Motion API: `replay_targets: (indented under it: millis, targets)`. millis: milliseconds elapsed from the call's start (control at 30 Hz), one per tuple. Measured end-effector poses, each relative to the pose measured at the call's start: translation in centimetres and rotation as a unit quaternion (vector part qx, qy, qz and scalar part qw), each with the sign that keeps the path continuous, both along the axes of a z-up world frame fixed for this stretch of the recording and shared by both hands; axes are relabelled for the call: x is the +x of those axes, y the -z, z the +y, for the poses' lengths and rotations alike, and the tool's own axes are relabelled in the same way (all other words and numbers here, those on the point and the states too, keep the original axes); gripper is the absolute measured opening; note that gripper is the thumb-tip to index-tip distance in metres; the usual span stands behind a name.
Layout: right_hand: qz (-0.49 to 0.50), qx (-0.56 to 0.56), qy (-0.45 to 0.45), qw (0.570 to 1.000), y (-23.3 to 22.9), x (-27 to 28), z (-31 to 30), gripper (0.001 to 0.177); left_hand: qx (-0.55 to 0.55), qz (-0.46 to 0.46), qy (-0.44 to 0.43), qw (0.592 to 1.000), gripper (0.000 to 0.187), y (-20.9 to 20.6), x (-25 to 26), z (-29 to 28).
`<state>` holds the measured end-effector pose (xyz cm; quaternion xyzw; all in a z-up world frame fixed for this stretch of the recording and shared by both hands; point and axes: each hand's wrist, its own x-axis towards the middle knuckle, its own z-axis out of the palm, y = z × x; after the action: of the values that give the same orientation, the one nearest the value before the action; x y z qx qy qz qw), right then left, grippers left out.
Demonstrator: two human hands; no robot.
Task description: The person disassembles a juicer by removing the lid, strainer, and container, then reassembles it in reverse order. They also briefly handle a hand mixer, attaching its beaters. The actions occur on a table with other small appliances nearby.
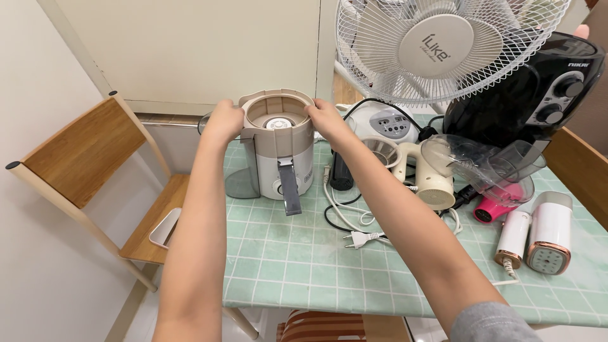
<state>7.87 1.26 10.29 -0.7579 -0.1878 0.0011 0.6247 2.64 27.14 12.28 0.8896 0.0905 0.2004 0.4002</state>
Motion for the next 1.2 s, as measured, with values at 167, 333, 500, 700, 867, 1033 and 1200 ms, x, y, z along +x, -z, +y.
replay_targets:
  millis: [167, 333, 500, 700, 867, 1033, 1200]
  targets:
    - [-0.042, -0.015, 0.029, 0.999, 0.7, 0.7, 0.5, 0.042, 0.028, -0.006, -0.009, 1.000, 0.038, 0.4, -0.4, -0.2]
    - [-0.098, -0.021, 0.064, 0.993, 1.1, 1.1, 0.7, 0.042, 0.033, -0.003, -0.013, 0.999, 0.043, 0.3, -0.8, -0.4]
    - [-0.101, -0.088, 0.099, 0.986, 0.9, 1.4, 0.9, 0.035, 0.022, -0.013, -0.016, 1.000, 0.055, 0.1, -0.9, -0.6]
    - [-0.154, -0.156, 0.132, 0.967, 0.2, 2.5, 1.1, 0.033, -0.008, 0.001, -0.025, 1.000, 0.054, 0.0, -1.3, -1.0]
    - [-0.163, -0.188, 0.153, 0.956, 0.0, 2.9, 1.2, 0.031, 0.014, -0.030, -0.023, 0.999, 0.056, -0.3, -1.1, -0.7]
    - [-0.145, -0.216, 0.174, 0.950, -0.5, 2.4, 1.5, 0.030, -0.011, -0.019, -0.033, 0.999, 0.056, -0.7, -1.4, -0.6]
    - [-0.155, -0.222, 0.187, 0.944, -1.0, 1.5, 1.7, 0.029, -0.047, -0.017, -0.051, 0.997, 0.053, -0.9, -1.9, -0.9]
